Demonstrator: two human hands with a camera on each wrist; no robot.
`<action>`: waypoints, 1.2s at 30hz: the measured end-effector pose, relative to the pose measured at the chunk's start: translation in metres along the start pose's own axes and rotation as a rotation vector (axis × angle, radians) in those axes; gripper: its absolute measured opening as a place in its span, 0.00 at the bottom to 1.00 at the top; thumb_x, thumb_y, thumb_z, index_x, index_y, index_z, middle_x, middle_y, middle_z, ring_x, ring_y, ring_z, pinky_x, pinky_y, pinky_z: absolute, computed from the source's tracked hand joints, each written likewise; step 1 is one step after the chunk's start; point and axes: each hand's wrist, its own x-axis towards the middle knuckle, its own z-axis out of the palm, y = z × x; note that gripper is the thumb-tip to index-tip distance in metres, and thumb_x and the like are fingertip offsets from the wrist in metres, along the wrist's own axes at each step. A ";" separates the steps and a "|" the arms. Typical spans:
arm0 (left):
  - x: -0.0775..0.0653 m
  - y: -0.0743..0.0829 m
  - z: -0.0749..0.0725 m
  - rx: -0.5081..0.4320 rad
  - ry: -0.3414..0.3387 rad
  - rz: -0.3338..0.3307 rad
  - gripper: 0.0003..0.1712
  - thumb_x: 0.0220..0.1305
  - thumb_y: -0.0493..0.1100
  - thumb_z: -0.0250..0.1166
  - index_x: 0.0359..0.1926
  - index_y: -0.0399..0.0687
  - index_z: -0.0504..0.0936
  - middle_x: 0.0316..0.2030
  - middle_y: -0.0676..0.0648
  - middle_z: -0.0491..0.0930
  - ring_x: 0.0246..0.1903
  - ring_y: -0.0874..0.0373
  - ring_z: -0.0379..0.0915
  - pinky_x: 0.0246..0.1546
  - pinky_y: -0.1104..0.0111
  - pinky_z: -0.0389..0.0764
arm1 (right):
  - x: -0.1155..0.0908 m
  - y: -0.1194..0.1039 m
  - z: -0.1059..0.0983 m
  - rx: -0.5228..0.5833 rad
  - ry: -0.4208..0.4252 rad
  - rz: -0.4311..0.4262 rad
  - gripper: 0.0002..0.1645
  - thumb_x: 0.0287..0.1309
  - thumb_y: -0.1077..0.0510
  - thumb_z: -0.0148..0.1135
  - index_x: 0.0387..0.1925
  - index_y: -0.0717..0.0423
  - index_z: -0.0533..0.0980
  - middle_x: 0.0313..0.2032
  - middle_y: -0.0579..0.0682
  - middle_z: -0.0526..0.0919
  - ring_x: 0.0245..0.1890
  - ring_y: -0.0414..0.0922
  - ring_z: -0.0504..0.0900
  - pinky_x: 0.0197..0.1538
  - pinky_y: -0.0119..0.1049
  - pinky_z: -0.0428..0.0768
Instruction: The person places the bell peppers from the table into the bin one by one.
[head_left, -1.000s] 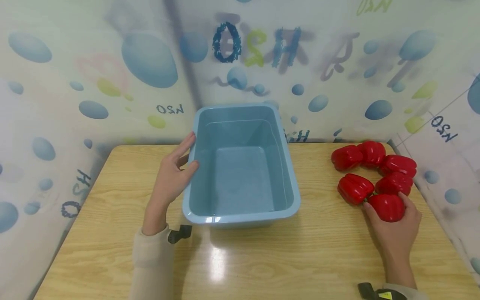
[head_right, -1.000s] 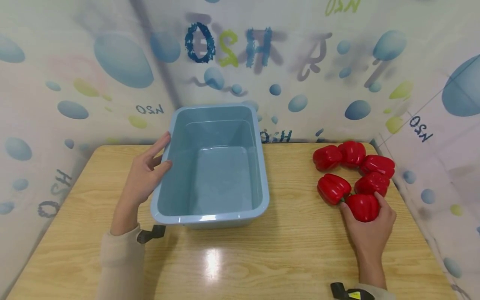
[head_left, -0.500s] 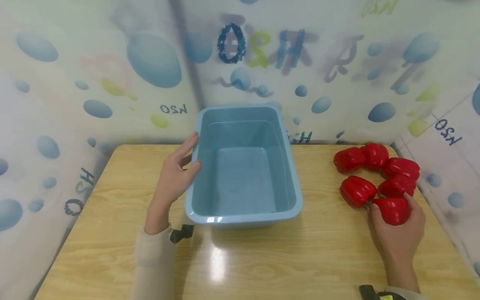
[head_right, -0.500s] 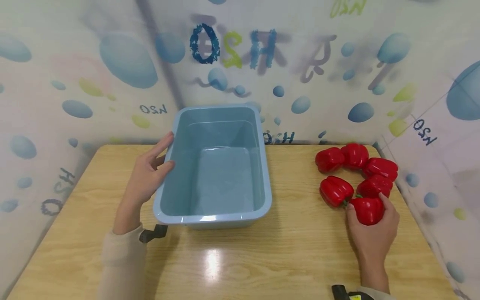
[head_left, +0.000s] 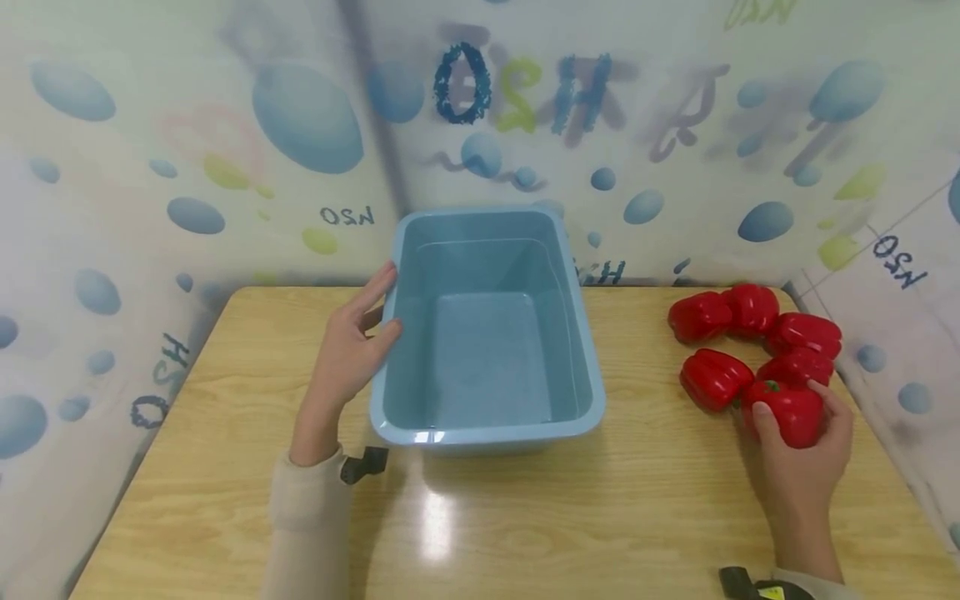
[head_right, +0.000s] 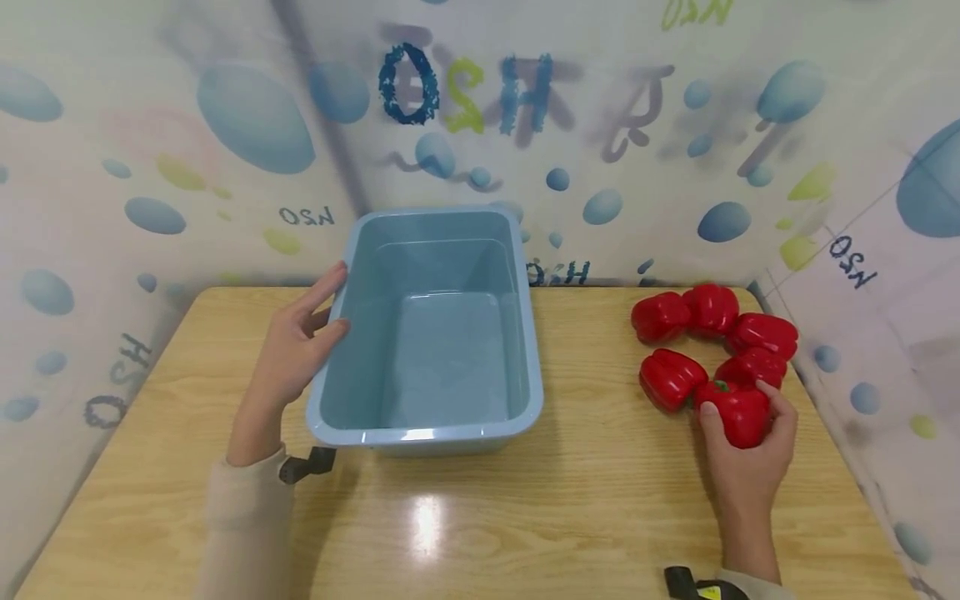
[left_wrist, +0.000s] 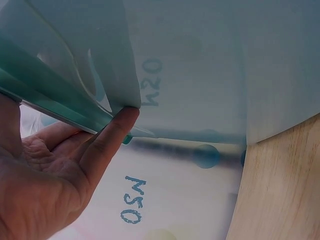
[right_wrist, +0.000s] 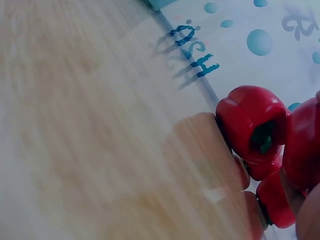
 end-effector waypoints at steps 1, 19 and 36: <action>0.000 0.000 0.000 0.000 0.000 -0.001 0.39 0.69 0.32 0.59 0.80 0.49 0.65 0.82 0.51 0.60 0.72 0.30 0.70 0.57 0.41 0.84 | 0.000 -0.001 0.000 0.007 0.002 -0.011 0.43 0.68 0.53 0.67 0.76 0.25 0.58 0.79 0.32 0.60 0.80 0.38 0.56 0.79 0.42 0.71; 0.003 -0.002 0.002 -0.007 0.010 0.026 0.39 0.68 0.31 0.59 0.79 0.48 0.67 0.81 0.51 0.62 0.73 0.34 0.70 0.57 0.43 0.84 | 0.001 -0.034 0.007 0.388 -0.054 -0.338 0.42 0.56 0.68 0.69 0.73 0.50 0.69 0.70 0.45 0.72 0.71 0.42 0.67 0.54 0.19 0.79; 0.000 0.000 0.001 -0.012 0.007 0.004 0.38 0.69 0.32 0.59 0.80 0.49 0.66 0.82 0.51 0.62 0.72 0.31 0.71 0.57 0.43 0.84 | -0.010 -0.080 0.031 0.424 -0.250 -0.338 0.45 0.55 0.72 0.70 0.72 0.45 0.70 0.71 0.41 0.72 0.73 0.42 0.66 0.54 0.18 0.80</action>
